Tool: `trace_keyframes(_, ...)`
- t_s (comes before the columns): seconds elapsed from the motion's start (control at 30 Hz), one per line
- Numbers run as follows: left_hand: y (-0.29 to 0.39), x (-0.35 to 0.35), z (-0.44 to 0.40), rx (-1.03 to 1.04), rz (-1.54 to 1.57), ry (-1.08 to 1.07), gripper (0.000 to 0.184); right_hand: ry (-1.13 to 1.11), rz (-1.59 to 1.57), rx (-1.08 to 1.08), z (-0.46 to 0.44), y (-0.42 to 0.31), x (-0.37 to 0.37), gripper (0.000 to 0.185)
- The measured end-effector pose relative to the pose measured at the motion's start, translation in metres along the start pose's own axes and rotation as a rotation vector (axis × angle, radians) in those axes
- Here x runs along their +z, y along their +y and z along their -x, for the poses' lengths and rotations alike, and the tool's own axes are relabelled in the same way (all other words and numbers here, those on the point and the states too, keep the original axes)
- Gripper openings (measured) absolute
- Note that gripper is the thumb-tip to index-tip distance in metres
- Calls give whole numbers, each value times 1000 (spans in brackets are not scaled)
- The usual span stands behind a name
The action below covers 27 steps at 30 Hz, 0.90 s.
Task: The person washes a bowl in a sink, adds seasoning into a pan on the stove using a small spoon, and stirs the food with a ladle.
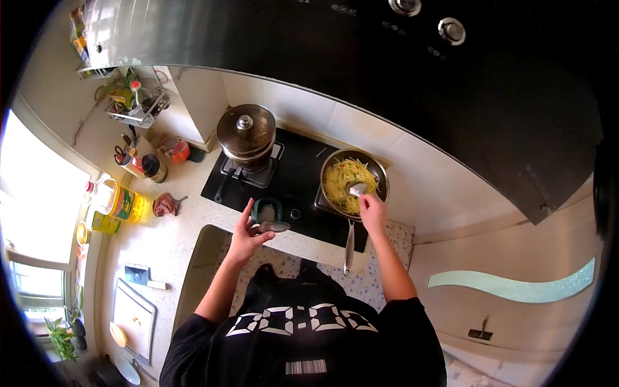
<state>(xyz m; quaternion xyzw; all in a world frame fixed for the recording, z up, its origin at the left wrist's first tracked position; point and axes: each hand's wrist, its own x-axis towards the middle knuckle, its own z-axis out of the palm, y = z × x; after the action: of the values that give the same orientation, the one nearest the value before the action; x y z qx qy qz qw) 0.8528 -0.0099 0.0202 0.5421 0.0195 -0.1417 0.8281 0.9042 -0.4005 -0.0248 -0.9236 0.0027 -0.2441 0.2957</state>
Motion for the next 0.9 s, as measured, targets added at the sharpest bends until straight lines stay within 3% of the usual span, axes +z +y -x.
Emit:
trace_keyframes(0.03, 0, 0, 2, 2, 9, 5, 106, -22, 132, -189, -2, -5, 2, 7)
trace_keyframes(0.2, 2, -3, 8, 14, -36, 10, 107, -40, 195, -240, -1, -12, 16, 7)
trace_keyframes(0.3, 9, 0, 10, 20, -77, -7, 108, -33, -174, 45, -2, -31, 12, 8)
trace_keyframes(0.37, 14, 4, 10, 36, -74, -59, 110, -123, -798, 489, -6, -61, 3, 10)
trace_keyframes(0.43, 15, 9, 6, 69, -55, -111, 112, -224, -1011, 539, -9, -105, -19, 7)
trace_keyframes(0.53, 12, 18, -6, 275, -325, -118, 115, -391, -890, 226, -6, -160, -41, 5)
trace_keyframes(0.57, 14, 21, -8, 251, -352, -136, 116, -432, -787, 118, -5, -170, -44, 4)
trace_keyframes(0.6, 15, 23, -9, 227, -379, -155, 116, -383, -642, -121, -8, -180, -46, 3)
trace_keyframes(0.63, 15, 24, -11, 204, -406, -176, 116, -380, -564, -192, -13, -199, -56, 4)
trace_keyframes(0.8, 28, 40, -11, 202, -397, -266, 117, -346, -338, -308, -16, -201, -48, 4)
trace_keyframes(0.9, 25, 43, -13, 220, -384, -281, 117, -403, -365, -247, -11, -193, -45, 4)
